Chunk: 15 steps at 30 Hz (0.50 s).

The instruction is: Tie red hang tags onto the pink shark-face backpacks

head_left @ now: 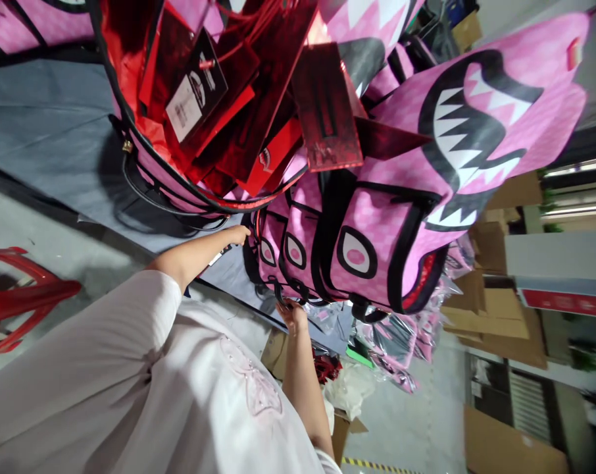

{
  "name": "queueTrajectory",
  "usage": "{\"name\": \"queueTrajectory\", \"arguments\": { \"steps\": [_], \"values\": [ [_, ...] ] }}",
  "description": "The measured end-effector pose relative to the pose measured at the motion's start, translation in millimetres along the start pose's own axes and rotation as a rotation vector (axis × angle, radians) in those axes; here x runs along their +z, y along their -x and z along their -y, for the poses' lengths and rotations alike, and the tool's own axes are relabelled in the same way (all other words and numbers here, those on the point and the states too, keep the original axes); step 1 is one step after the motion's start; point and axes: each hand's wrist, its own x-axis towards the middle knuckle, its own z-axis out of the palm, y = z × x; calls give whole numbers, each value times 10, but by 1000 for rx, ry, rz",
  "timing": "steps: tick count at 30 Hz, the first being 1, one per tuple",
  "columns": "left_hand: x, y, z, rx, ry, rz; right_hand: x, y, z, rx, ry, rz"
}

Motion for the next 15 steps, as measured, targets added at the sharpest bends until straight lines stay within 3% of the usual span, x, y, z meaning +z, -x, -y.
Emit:
{"name": "queueTrajectory", "arguments": {
  "steps": [3, 7, 11, 15],
  "values": [
    [-85, -48, -3, 56, -171, 129, 55, 86, 6, 21, -23, -31],
    [-159, -70, -25, 156, -307, 184, 132, 147, -13, 39, -61, -76],
    [-58, 25, -51, 201, -355, 183, 237, 170, -50, 46, -103, -114],
    [13, 132, -36, 147, -330, 91, 341, 203, -79, 41, -157, -124]
  ]
}}
